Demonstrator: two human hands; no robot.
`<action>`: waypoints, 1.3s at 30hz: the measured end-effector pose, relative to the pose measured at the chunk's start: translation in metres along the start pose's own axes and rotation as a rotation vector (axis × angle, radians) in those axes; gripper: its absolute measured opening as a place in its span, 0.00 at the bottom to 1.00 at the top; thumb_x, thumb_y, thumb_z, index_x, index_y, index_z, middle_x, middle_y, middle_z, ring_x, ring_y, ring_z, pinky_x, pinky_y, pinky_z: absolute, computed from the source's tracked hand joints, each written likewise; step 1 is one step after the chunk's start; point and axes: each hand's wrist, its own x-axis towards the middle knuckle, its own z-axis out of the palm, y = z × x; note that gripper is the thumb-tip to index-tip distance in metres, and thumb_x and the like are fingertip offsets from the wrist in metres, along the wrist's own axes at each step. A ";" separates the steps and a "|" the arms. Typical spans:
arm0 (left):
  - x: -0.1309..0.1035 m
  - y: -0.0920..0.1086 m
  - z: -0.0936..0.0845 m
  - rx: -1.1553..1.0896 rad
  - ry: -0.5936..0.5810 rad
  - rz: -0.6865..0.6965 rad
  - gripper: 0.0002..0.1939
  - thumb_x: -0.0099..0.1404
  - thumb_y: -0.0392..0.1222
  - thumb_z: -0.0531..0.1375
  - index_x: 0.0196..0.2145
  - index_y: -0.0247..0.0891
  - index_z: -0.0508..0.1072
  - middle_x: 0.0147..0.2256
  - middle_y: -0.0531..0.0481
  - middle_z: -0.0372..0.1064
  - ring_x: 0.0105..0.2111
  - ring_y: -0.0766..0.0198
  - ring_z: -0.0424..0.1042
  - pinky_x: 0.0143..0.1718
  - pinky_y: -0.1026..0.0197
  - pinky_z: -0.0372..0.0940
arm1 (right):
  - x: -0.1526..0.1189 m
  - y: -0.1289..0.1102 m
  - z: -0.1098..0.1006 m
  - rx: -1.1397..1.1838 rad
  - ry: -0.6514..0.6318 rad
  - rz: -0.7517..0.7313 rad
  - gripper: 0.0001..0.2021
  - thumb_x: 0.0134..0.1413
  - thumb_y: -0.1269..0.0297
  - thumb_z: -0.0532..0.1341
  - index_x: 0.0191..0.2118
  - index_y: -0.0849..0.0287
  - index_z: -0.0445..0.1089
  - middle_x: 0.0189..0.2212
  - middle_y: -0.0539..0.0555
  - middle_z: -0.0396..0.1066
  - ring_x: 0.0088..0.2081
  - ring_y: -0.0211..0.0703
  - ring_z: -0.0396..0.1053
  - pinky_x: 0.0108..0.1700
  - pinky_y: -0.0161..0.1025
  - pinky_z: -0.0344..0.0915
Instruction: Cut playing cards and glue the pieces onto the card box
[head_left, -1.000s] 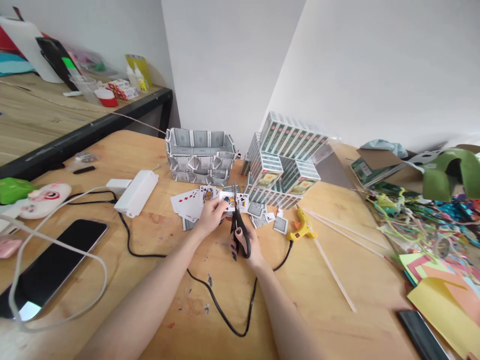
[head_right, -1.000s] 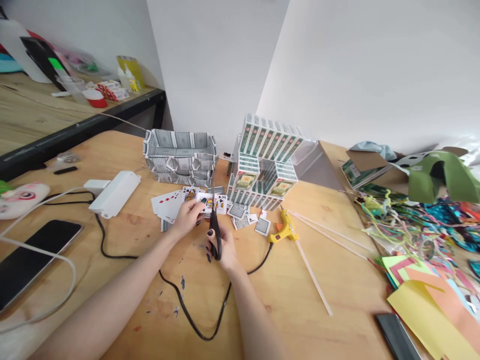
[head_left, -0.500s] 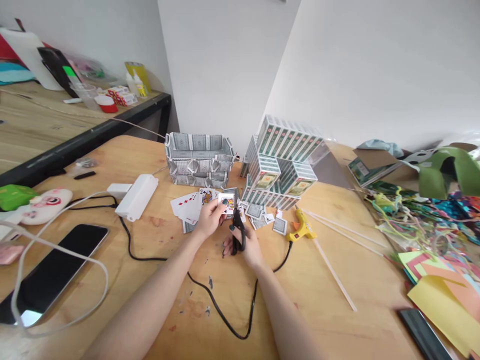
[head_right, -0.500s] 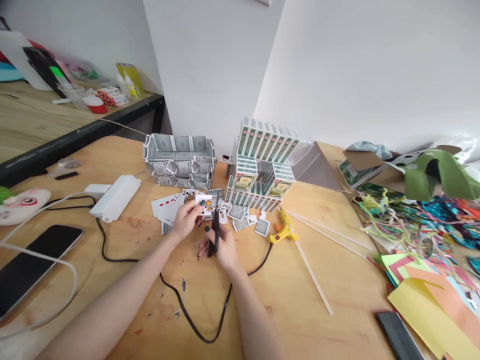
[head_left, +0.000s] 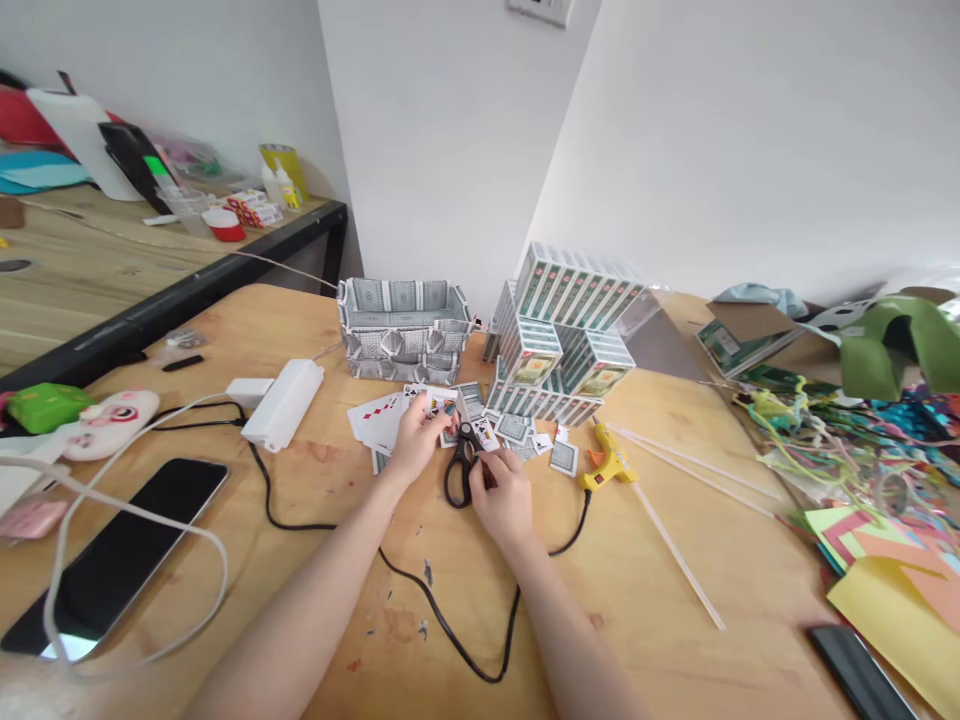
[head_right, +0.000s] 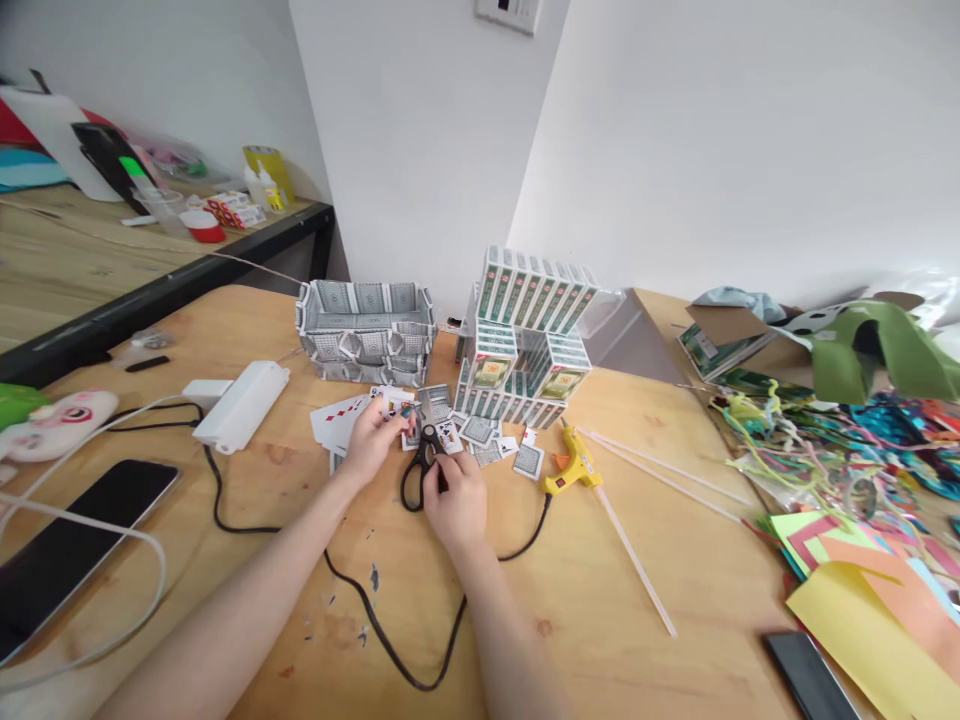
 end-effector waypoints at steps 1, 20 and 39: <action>-0.002 0.002 0.001 0.116 -0.003 0.033 0.12 0.55 0.42 0.59 0.37 0.37 0.66 0.32 0.49 0.69 0.30 0.64 0.69 0.33 0.62 0.64 | 0.000 -0.001 0.000 0.043 0.009 0.028 0.11 0.54 0.63 0.54 0.34 0.58 0.73 0.29 0.56 0.66 0.30 0.42 0.64 0.36 0.40 0.62; -0.022 0.007 0.011 0.617 -0.284 0.182 0.21 0.54 0.38 0.59 0.47 0.43 0.68 0.47 0.48 0.68 0.47 0.58 0.67 0.49 0.58 0.62 | 0.016 0.014 -0.002 0.904 0.081 0.452 0.15 0.42 0.61 0.65 0.39 0.55 0.66 0.20 0.43 0.62 0.20 0.31 0.57 0.21 0.30 0.54; -0.020 0.007 0.005 0.012 -0.247 -0.226 0.22 0.45 0.38 0.67 0.40 0.35 0.69 0.40 0.45 0.72 0.42 0.58 0.71 0.45 0.56 0.65 | 0.026 0.018 -0.015 1.126 -0.277 0.433 0.18 0.40 0.64 0.67 0.40 0.54 0.65 0.28 0.48 0.68 0.24 0.34 0.63 0.24 0.31 0.62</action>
